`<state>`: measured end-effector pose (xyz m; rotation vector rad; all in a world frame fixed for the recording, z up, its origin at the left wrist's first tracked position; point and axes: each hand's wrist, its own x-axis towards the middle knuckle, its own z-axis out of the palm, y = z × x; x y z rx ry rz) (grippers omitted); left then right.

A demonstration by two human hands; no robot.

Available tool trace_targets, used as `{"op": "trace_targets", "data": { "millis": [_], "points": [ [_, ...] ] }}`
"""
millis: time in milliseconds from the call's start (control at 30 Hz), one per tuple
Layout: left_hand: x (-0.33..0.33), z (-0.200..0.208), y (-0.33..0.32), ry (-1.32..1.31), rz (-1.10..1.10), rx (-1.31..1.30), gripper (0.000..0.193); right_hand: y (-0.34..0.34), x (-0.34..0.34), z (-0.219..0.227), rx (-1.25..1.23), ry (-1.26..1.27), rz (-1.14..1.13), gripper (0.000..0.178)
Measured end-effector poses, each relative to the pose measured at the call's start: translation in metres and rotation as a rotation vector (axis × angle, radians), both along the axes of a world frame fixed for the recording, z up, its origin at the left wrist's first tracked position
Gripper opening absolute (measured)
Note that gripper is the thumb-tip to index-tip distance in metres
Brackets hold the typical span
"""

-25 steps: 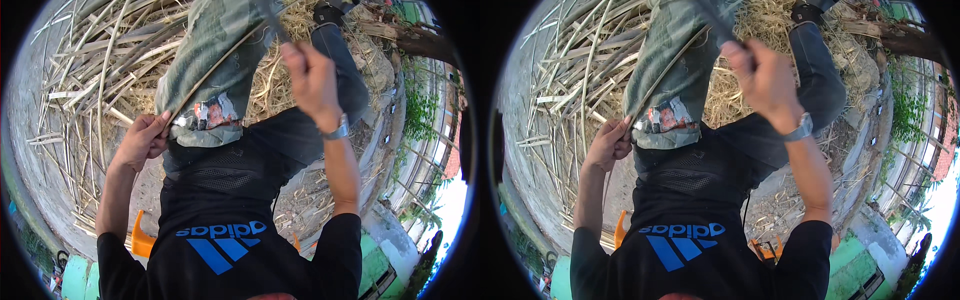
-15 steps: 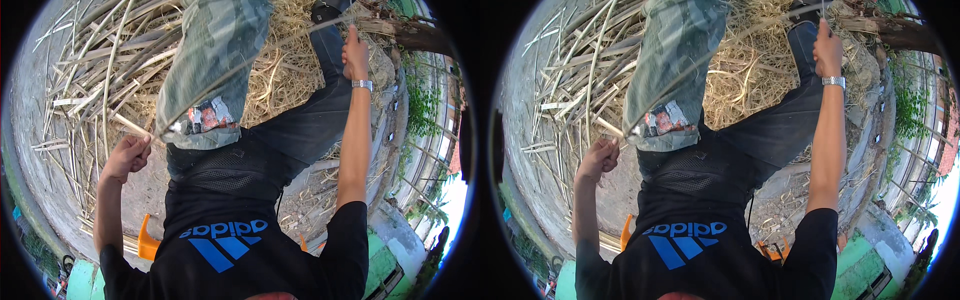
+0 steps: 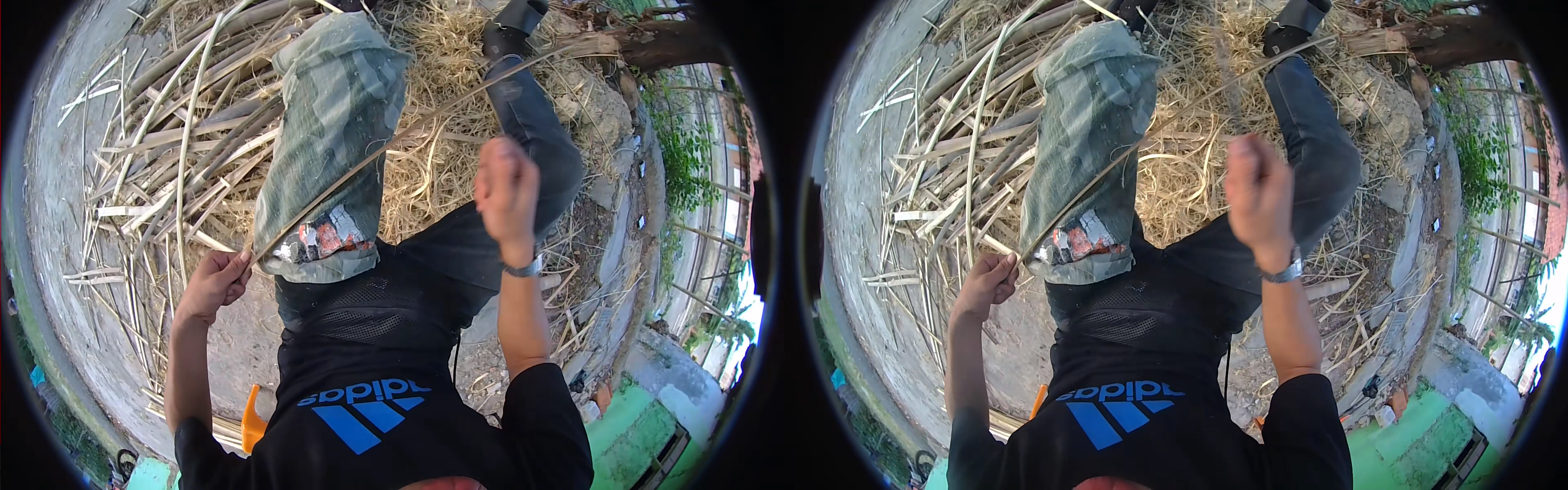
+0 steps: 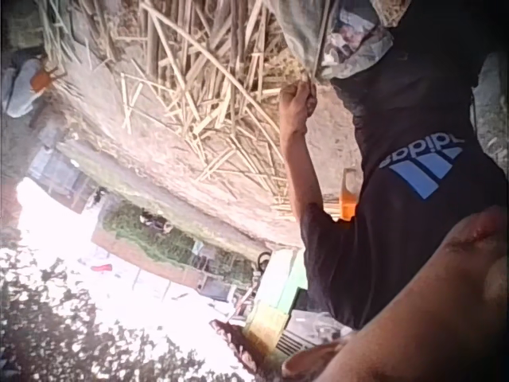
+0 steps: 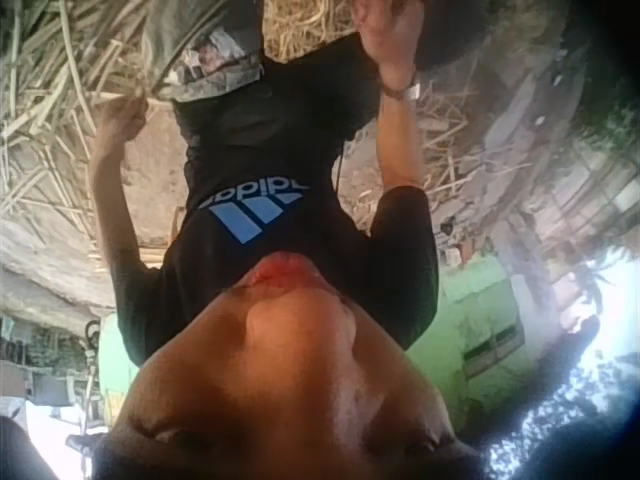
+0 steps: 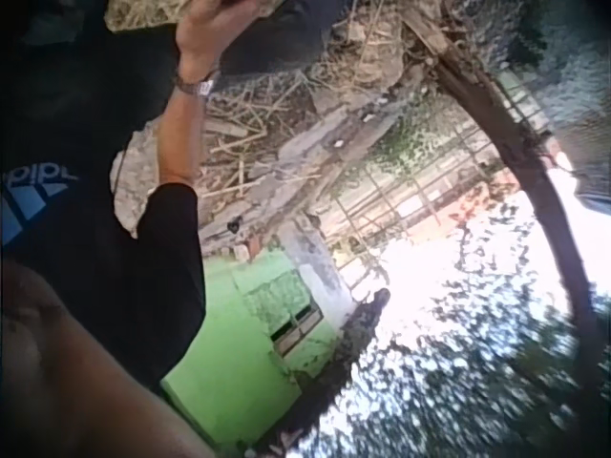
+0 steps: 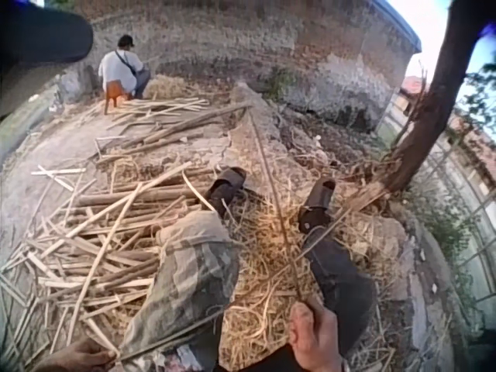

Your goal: The person uses a large blade to shave and smooth a length of bamboo, resting the piece against their leg and repeatedly scraping the surface.

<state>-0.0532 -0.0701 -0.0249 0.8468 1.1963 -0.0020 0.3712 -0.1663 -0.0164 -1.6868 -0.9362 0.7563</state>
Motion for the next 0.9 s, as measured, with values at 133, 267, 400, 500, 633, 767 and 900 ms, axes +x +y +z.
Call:
{"op": "trace_targets", "data": {
  "millis": [133, 267, 400, 500, 633, 767, 900],
  "points": [
    [0.0, 0.001, -0.002, 0.028, 0.066, -0.114, 0.045, -0.016, -0.066, -0.026, -0.094, -0.45, 0.377, 0.052],
    [-0.002, 0.004, -0.005, 0.06, 0.084, -0.101, 0.044, 0.003, -0.037, -0.021, -0.141, -0.577, 0.314, 0.052],
    [-0.003, 0.005, -0.002, 0.092, 0.08, -0.067, 0.044, 0.054, 0.069, -0.033, -0.227, -0.521, -0.088, 0.063],
    [-0.01, -0.001, -0.002, 0.101, 0.076, -0.018, 0.045, 0.056, 0.113, -0.041, -0.231, -0.41, -0.156, 0.066],
    [-0.006, -0.005, -0.015, 0.118, 0.046, 0.107, 0.049, 0.022, 0.073, -0.002, -0.183, -0.134, -0.082, 0.061],
    [-0.001, -0.004, -0.014, 0.187, -0.059, 0.355, 0.053, -0.002, -0.005, 0.018, -0.216, -0.355, 0.315, 0.055],
    [0.002, -0.004, -0.008, 0.233, -0.081, 0.39, 0.053, -0.014, -0.047, 0.002, -0.217, -0.471, 0.523, 0.052]
  ]
}}
